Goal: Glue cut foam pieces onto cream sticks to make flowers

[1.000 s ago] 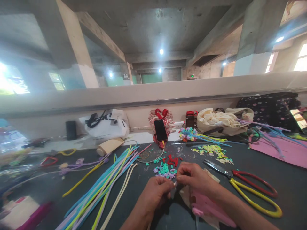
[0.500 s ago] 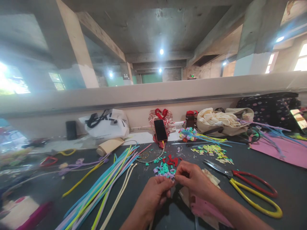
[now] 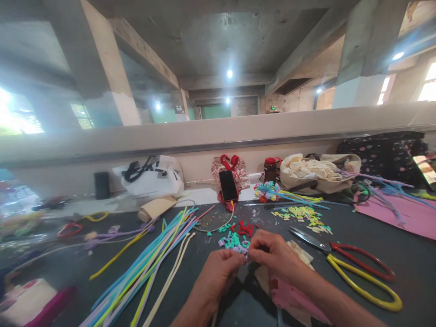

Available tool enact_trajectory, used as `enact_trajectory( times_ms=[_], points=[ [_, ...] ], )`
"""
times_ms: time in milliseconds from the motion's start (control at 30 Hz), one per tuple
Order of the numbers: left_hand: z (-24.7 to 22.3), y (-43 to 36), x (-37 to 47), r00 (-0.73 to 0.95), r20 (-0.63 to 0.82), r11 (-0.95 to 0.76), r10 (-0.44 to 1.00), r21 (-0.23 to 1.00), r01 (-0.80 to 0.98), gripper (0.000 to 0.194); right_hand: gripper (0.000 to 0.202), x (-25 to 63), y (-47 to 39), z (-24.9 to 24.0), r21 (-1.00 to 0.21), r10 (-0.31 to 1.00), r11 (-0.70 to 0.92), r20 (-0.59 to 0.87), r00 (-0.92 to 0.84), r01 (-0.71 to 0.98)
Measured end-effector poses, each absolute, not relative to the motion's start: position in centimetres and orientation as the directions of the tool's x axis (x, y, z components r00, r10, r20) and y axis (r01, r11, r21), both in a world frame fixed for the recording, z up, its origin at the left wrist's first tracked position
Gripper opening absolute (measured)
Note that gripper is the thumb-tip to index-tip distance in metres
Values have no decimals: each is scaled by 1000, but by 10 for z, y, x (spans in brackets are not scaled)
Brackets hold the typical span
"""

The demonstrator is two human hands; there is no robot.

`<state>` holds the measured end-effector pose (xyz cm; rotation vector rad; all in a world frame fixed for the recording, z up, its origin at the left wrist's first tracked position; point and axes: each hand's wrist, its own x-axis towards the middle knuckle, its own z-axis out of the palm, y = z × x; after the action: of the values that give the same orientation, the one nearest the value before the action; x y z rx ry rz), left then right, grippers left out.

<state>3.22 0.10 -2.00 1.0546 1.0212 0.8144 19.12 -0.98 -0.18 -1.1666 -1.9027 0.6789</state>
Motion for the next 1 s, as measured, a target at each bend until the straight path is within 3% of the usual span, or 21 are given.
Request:
enact_trajectory(
  times_ms=[200,433,533,733,1000],
  points=[
    [-15,-1,34,312,-251,301,916,946,-122,31,21,194,-7,-2,-855,916,384,306,-259,349],
    [-1,-5,26,429,-387,479,816,869,-127,31,23,194,-6,-1,-937,970,221,182,-161,272],
    [0,-5,24,460,-420,540,782,825,-164,29,17,194,-9,2,-906,946,305,254,-199,294],
    [-2,-8,25,468,-440,575,766,795,-194,25,34,191,-19,8,-794,842,522,421,-336,312],
    [-5,-7,25,533,-439,613,723,763,-204,18,14,188,-19,7,-752,817,567,462,-344,335]
  ],
)
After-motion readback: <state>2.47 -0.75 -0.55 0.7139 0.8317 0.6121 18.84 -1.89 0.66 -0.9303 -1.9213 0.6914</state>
